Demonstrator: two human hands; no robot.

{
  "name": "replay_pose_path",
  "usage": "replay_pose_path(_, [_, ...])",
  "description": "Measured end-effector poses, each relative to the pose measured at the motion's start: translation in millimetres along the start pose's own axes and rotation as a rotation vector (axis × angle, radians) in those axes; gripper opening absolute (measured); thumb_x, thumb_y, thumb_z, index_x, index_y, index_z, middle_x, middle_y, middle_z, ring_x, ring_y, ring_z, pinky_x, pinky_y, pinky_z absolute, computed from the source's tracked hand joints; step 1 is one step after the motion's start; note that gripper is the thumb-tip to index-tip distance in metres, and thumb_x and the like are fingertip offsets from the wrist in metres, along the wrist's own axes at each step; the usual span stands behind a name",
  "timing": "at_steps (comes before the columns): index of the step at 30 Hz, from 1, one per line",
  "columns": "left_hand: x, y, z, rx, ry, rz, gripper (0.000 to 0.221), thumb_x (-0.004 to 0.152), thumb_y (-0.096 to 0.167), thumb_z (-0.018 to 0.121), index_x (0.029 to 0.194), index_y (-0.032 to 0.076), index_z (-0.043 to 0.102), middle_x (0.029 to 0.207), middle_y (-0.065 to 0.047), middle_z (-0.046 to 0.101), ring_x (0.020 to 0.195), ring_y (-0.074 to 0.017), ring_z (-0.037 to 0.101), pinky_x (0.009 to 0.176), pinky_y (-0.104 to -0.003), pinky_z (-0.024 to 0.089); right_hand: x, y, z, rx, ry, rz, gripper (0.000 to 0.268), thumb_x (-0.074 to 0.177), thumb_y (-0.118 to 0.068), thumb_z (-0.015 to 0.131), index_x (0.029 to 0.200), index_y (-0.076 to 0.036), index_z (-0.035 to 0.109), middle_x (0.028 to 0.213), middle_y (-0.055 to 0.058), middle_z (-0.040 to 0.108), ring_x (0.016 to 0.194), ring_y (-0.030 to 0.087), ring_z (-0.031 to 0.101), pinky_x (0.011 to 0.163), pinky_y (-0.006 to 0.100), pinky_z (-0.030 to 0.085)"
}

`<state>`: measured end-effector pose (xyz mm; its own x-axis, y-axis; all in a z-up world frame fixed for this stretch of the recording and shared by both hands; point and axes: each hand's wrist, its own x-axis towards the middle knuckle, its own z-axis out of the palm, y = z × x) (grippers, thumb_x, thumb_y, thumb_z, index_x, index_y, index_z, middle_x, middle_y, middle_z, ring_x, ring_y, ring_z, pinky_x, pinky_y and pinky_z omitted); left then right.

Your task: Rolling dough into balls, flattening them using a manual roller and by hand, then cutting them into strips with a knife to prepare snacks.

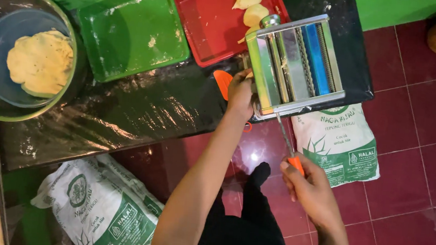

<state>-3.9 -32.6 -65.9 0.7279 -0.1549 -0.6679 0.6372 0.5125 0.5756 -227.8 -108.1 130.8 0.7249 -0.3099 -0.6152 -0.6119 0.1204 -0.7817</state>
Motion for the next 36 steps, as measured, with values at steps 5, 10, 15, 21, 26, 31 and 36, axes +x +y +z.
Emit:
replay_pose_path(5, [-11.2,25.6,-10.2,0.193,0.028,0.177,0.032,0.088,0.001,0.058,0.117,0.006,0.07,0.109,-0.011,0.068,0.091,-0.0202,0.061,0.075,-0.03,0.05,-2.8,-1.4,6.7,-0.003,-0.048,-0.01,0.015,0.098,-0.007,0.059,0.101,0.003,0.069,0.065,0.007,0.053,0.053,0.015,0.046,0.047,0.029,0.039])
replay_pose_path(10, [-38.7,65.4,-15.2,0.257,0.059,0.151,0.027,0.092,0.004,0.057,0.116,0.008,0.07,0.11,-0.013,0.068,0.091,-0.0224,0.064,0.07,-0.033,0.055,-4.7,-2.8,11.7,0.0,-0.029,0.003,0.017,0.098,-0.002,0.057,0.11,0.003,0.068,0.068,0.014,0.06,0.057,0.021,0.053,0.051,0.031,0.04])
replay_pose_path(15, [-60.4,95.6,-28.5,0.457,0.061,0.34,0.032,0.086,-0.003,0.055,0.112,0.003,0.073,0.102,-0.01,0.071,0.09,-0.0171,0.062,0.08,-0.026,0.05,-2.1,1.0,19.7,-0.057,-0.014,-0.044,0.017,0.097,-0.004,0.058,0.109,0.003,0.066,0.08,0.016,0.068,0.074,0.023,0.064,0.065,0.031,0.046])
replay_pose_path(21, [-80.7,117.8,-34.0,0.348,-0.032,0.28,0.033,0.088,-0.005,0.055,0.116,0.001,0.072,0.108,-0.013,0.072,0.094,-0.0184,0.064,0.081,-0.027,0.052,-47.8,-43.5,79.4,-0.599,0.475,-0.8,0.026,0.102,0.001,0.062,0.125,0.009,0.054,0.122,0.022,0.053,0.107,0.032,0.051,0.095,0.042,0.046])
replay_pose_path(26, [-89.7,136.0,-34.1,0.358,-0.004,0.313,0.029,0.09,0.001,0.061,0.114,0.009,0.075,0.095,-0.013,0.066,0.078,-0.0174,0.06,0.058,-0.031,0.055,-4.1,9.4,141.7,0.141,0.138,-0.517,0.021,0.099,-0.011,0.055,0.115,0.0,0.061,0.106,0.013,0.068,0.1,0.022,0.066,0.094,0.036,0.054])
replay_pose_path(31, [-119.7,168.3,-44.4,0.403,0.057,0.359,0.03,0.088,0.005,0.064,0.115,0.01,0.076,0.097,-0.023,0.071,0.081,-0.0252,0.07,0.056,-0.039,0.066,38.8,8.8,209.1,0.948,-0.31,0.18,0.027,0.1,-0.033,0.063,0.102,-0.007,0.059,0.084,-0.004,0.049,0.08,0.016,0.055,0.08,0.038,0.054])
replay_pose_path(36, [-158.2,204.8,-63.5,0.39,0.063,0.413,0.03,0.086,0.007,0.066,0.115,0.008,0.076,0.094,-0.013,0.066,0.082,-0.0158,0.063,0.058,-0.031,0.065,128.2,60.8,257.7,1.166,-0.344,0.476,0.062,0.094,-0.065,0.058,0.112,-0.006,0.067,0.1,0.011,0.074,0.086,0.027,0.072,0.086,0.044,0.061])
